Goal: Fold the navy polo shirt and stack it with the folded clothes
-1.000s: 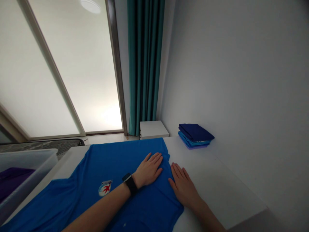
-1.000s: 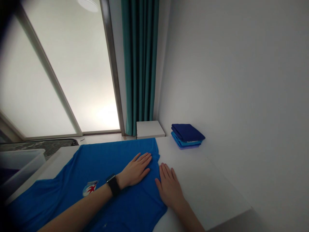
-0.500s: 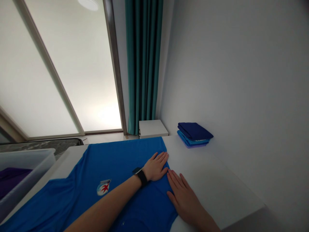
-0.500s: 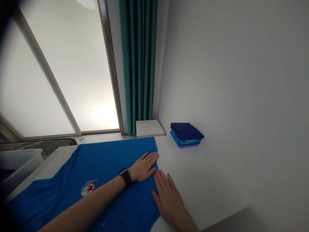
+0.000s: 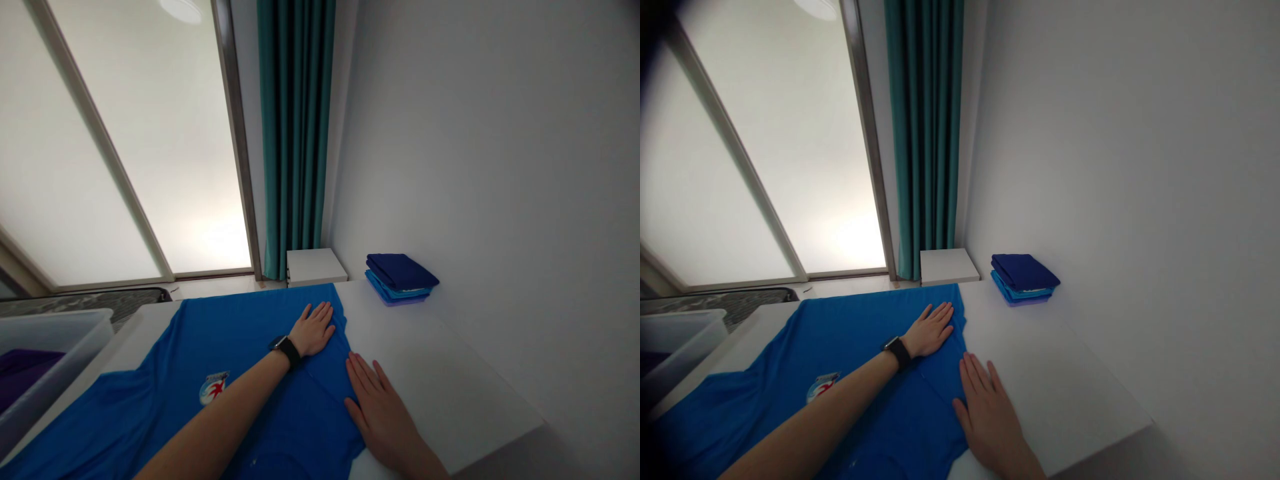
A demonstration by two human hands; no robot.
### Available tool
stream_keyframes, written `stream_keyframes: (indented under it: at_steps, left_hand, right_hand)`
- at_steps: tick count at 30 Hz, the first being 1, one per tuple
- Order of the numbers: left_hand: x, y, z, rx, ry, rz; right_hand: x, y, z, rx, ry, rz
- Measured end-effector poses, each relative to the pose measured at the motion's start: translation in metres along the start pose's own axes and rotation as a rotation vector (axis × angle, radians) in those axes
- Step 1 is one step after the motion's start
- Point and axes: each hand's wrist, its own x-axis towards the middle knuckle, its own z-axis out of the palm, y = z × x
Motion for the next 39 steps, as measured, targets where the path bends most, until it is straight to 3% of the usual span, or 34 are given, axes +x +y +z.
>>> stream_keyframes:
  at_steps: [7, 18, 22, 30, 35, 39]
  left_hand:
    - [-0.019, 0.015, 0.002, -0.007, 0.043, 0.174]
    - [-0.025, 0.016, 0.010, -0.047, 0.032, 0.137]
    - [-0.023, 0.003, 0.007, -0.041, 0.029, 0.096]
    - [-0.025, -0.049, -0.017, -0.062, -0.034, -0.102]
    - [-0.055, -0.049, -0.035, -0.079, 0.060, -0.096]
    - [-0.082, -0.039, -0.040, -0.125, 0.065, -0.061]
  right_hand:
    - [0.000, 0.000, 0.001, 0.004, 0.021, -0.011]
    - [0.001, -0.001, -0.002, -0.016, -0.015, 0.007]
    - [0.001, -0.001, -0.003, -0.015, -0.009, 0.007]
    - [0.000, -0.001, -0.003, 0.002, -0.018, 0.007]
    - [0.000, -0.002, -0.003, 0.009, -0.018, 0.015]
    - [0.000, -0.003, -0.004, 0.037, -0.013, 0.018]
